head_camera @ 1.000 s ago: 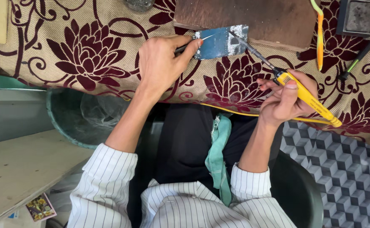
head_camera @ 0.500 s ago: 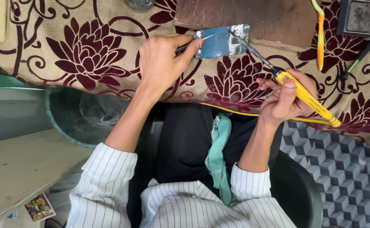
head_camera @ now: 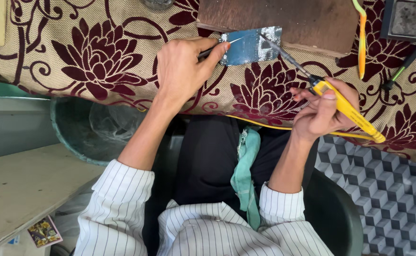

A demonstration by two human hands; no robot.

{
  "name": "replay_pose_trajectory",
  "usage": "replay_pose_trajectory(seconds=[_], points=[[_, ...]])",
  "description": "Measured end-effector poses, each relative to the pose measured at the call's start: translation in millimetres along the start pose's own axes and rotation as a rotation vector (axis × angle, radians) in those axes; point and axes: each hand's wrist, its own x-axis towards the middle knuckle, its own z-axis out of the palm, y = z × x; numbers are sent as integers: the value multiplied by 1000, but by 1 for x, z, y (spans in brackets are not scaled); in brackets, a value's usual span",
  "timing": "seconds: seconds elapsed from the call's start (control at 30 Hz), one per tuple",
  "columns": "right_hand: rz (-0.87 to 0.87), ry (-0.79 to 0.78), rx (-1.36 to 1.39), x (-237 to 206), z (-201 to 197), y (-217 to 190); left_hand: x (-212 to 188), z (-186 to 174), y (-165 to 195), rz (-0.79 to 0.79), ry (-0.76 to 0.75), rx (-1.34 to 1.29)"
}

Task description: The person uses a soldering iron and tweezers to apply solder to a small blue circuit board. They hold the board steady with one hand while manipulating the soldering iron with the other, focusing on specific points on the board.

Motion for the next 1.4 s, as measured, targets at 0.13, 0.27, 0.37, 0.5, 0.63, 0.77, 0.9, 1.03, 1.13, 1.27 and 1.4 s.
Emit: replay_pose_trajectory(seconds=[0.13, 0.27, 0.37, 0.5, 0.63, 0.77, 0.9, 1.03, 1.13, 1.27, 1.4], points=[[1, 11, 26, 2, -3, 2, -1, -1, 0, -15, -8, -5], [-6, 2, -17, 0, -4, 4, -1, 0, 1, -3, 9, 2], [15, -24, -34, 0, -3, 2, -1, -1, 1, 7, 15, -1], [49, 79, 55, 4, 0, -2, -1, -1, 1, -3, 7, 17], [102, 165, 119, 4, 2, -6, 0, -2, 1, -9, 4, 15], [82, 146, 69, 5, 0, -1, 0, -3, 3, 12, 17, 29], [69, 230, 101, 6, -3, 5, 2, -5, 4, -57, -36, 45], [53, 267, 81, 6, -3, 7, 4, -6, 6, -66, -34, 36], [37, 248, 58, 6, 0, 7, 3, -6, 6, -70, -38, 38], [33, 243, -15, 4, 5, 7, 2, -6, 5, -50, -23, 44], [44, 270, -11, 2, 6, 6, 3, -5, 4, -60, -36, 25]])
